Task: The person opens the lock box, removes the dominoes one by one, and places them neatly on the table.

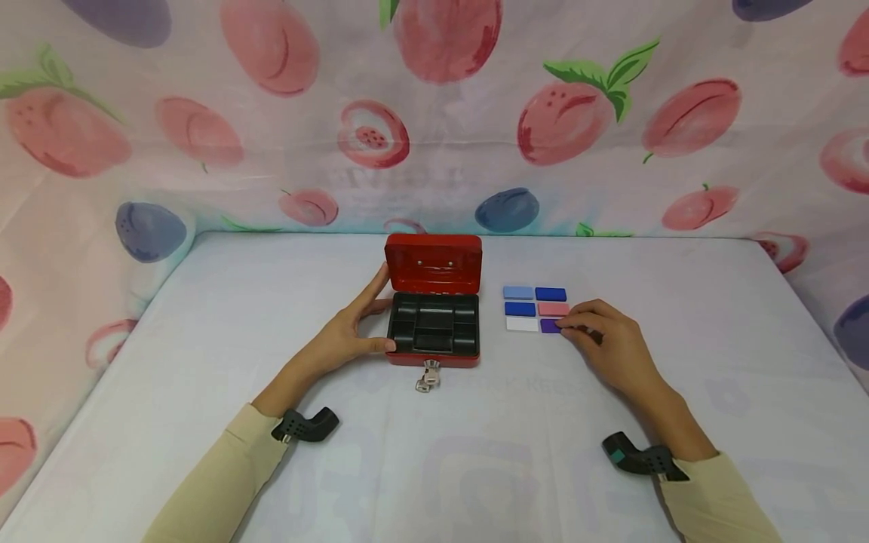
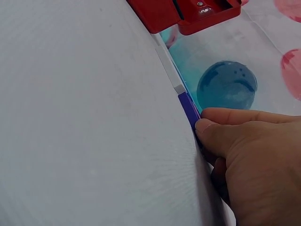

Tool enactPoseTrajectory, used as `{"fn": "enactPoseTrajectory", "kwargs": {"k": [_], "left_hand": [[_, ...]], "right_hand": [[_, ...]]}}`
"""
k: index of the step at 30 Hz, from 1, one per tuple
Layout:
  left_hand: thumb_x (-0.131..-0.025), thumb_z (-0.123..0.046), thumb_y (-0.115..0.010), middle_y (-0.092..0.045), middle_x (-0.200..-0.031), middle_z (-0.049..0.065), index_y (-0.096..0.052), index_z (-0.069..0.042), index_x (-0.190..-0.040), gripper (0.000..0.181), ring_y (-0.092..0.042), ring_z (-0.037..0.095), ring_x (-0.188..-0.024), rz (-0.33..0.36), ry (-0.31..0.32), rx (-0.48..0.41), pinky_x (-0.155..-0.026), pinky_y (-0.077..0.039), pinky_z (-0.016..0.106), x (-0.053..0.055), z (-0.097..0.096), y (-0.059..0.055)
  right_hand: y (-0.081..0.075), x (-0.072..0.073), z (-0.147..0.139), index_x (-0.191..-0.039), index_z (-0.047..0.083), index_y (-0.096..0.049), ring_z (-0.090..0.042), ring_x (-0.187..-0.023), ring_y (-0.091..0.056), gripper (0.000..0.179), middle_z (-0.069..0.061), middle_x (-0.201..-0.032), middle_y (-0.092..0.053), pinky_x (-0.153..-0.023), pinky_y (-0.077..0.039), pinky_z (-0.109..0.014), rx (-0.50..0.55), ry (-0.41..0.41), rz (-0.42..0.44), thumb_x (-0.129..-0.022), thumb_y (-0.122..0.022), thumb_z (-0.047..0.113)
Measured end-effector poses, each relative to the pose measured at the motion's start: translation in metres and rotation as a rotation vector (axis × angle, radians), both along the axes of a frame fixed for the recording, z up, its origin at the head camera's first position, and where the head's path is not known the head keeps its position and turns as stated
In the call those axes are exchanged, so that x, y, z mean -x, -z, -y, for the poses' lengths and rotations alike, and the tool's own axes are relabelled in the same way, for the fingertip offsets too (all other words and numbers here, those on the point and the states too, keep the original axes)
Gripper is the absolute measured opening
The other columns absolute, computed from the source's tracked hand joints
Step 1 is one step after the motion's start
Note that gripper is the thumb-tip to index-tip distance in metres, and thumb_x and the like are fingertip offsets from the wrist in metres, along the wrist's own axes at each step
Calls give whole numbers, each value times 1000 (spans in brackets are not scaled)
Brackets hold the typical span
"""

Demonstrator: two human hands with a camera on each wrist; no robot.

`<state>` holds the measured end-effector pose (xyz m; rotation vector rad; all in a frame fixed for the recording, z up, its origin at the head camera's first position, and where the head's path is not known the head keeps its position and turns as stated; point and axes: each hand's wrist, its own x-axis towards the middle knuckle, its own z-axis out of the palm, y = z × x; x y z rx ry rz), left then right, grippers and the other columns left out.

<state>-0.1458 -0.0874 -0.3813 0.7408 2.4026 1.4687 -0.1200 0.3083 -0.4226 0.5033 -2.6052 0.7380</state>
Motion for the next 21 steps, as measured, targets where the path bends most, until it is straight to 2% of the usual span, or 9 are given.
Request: {"fn": "enactPoseTrajectory", "kwargs": {"k": [11,18,21], "left_hand": [[-73,-23,-74,-39,-135,9,-5,-35,-143,98,-32,22,-125,-13,11,-8,-101,-20,50,1,0,2],[-73,-23,-74,-39,-135,9,-6,-35,-143,98,-32,22,-125,-21,4,-14,-101,-20,50,2,0,4],[-72,-26,-75,-37,-137,5,-5,-37,-142,99,-33,21,-125,-33,2,-14,-100,-20,53,8,2,15]], "right_hand": [[-1,0,-1,-92,16,-70,-6,-74,-46,26,8,-97,-54,-59,-38,-12,1,-19,3,-70,-74,4],[-7,-2,1,-95,15,-69,-6,-74,-45,24,6,-97,-55,-58,-39,-11,18,-7,28,-73,-73,8],[-12,-3,3,-95,13,-69,-7,-74,-45,21,4,-96,-56,-58,-40,-11,33,-16,19,-74,-72,8]]}}
